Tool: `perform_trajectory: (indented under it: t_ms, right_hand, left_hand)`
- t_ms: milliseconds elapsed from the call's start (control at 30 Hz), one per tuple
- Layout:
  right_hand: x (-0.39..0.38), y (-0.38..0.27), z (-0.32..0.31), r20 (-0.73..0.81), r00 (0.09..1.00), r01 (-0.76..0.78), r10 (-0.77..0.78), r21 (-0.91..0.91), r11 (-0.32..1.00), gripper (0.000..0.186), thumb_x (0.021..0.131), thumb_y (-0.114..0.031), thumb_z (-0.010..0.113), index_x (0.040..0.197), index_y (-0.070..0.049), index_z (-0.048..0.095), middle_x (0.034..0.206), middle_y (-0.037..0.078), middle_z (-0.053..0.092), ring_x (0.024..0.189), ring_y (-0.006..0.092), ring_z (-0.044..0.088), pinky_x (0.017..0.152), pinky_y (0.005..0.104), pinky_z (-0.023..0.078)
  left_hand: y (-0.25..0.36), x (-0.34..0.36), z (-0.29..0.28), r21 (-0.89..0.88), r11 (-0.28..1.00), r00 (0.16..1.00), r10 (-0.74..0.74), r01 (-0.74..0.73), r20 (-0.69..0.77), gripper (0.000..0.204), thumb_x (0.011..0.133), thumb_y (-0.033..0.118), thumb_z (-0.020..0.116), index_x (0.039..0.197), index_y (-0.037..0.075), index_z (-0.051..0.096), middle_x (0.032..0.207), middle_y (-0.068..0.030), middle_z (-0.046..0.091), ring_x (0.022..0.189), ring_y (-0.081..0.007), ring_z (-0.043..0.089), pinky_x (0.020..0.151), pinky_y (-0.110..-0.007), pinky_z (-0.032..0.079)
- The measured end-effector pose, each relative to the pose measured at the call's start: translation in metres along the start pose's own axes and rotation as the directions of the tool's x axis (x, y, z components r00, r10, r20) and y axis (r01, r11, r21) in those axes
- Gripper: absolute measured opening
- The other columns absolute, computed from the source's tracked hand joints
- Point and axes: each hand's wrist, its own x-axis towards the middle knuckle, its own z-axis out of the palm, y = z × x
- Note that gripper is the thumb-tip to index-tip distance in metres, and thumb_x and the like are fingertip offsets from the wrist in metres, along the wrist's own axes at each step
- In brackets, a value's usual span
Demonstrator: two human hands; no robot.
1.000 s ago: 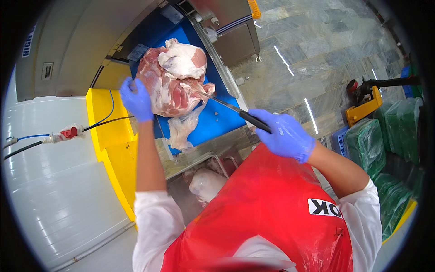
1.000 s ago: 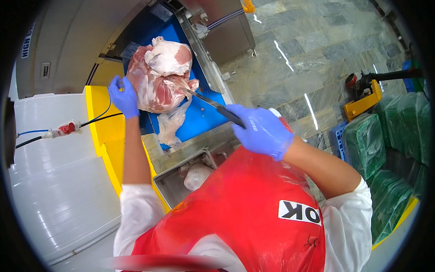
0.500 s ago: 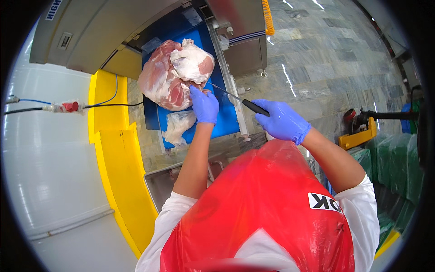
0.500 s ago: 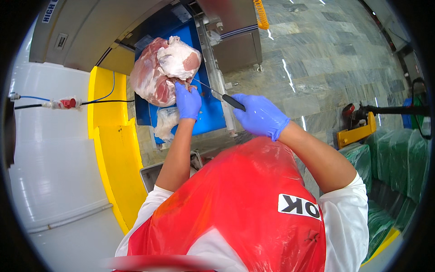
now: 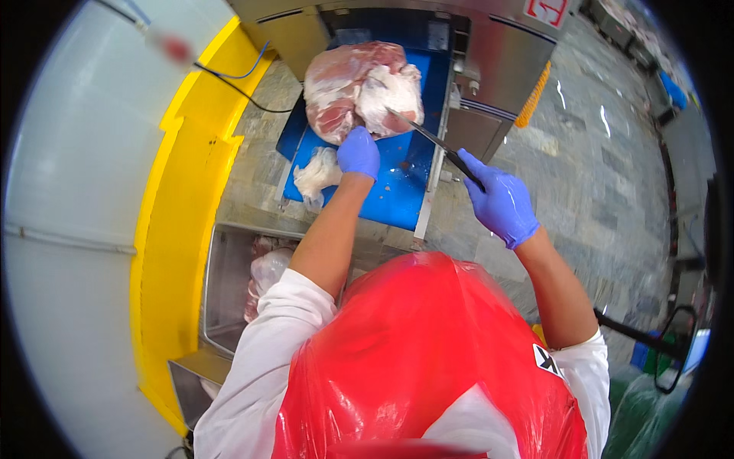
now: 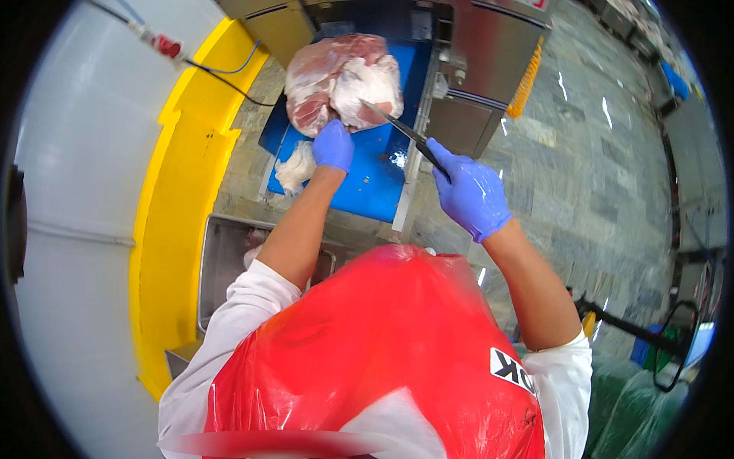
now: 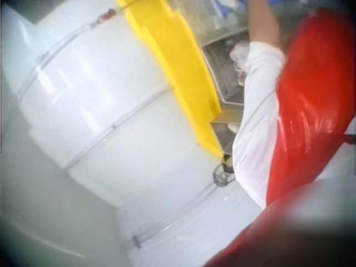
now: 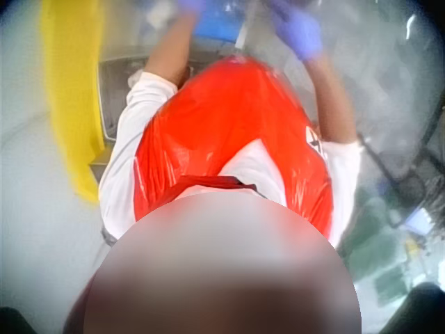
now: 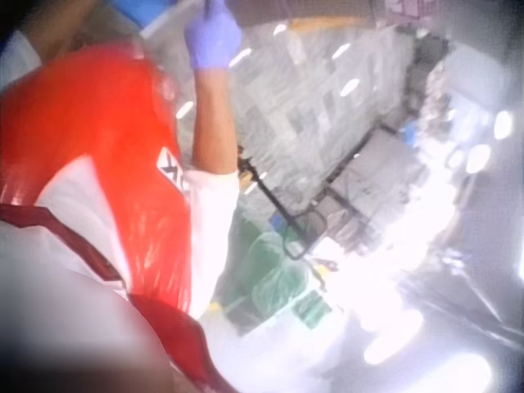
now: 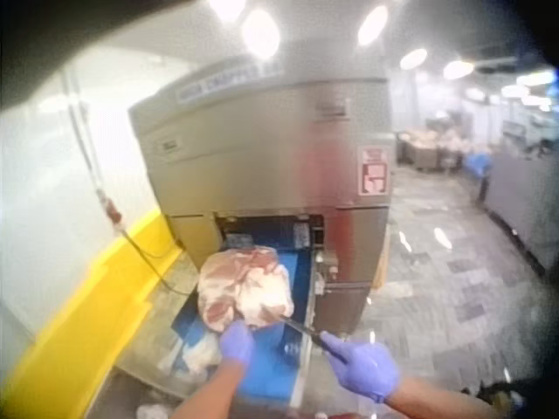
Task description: The person removes a large raw meat cut from a water-filled metal bin and places it on a blue cutting board. Using a knife, the person trims fat and connective tissue from the meat, separating pieces and setting them aside.
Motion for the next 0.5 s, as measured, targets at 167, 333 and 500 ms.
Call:
perform_trajectory:
  t_ms: [167, 333, 500]
  right_hand:
    - [0.003, -0.003, 0.001, 0.036, 0.999, -0.008, 0.008, 0.011, 1.000, 0.047, 0.100, -0.024, 0.064, 0.147, -0.020, 0.061, 0.101, 0.023, 0.074, 0.089, 0.0450, 0.071, 0.078, 0.0541, 0.056]
    - [0.002, -0.004, -0.002, 0.059, 0.997, -0.058, 0.058, -0.001, 0.998, 0.048, 0.100, -0.024, 0.066, 0.148, -0.021, 0.061, 0.096, 0.025, 0.074, 0.087, 0.0461, 0.071, 0.077, 0.0549, 0.055]
    - [-0.004, -0.006, -0.001, 0.006, 0.999, -0.053, 0.053, 0.043, 0.998, 0.045, 0.100, -0.023, 0.066, 0.145, -0.020, 0.064, 0.095, 0.027, 0.073, 0.086, 0.0465, 0.070, 0.074, 0.0535, 0.055]
  left_hand:
    - [-0.029, 0.026, -0.015, -0.114, 0.993, 0.999, 0.036, -0.036, -0.001, 0.024, 0.096, 0.025, 0.062, 0.095, 0.006, 0.076, 0.102, -0.0211, 0.077, 0.098, -0.0429, 0.074, 0.086, -0.053, 0.059]
    - [-0.039, 0.026, -0.022, -0.216, 0.969, 0.991, 0.110, -0.124, -0.073, 0.022, 0.098, 0.022, 0.059, 0.101, 0.008, 0.075, 0.113, -0.0220, 0.070, 0.094, -0.0448, 0.072, 0.083, -0.055, 0.059]
    - [-0.038, -0.012, -0.009, -0.142, 0.968, 0.978, 0.205, -0.208, -0.041, 0.013, 0.094, 0.019, 0.066, 0.098, 0.009, 0.074, 0.100, -0.0171, 0.066, 0.090, -0.0408, 0.072, 0.080, -0.051, 0.060]
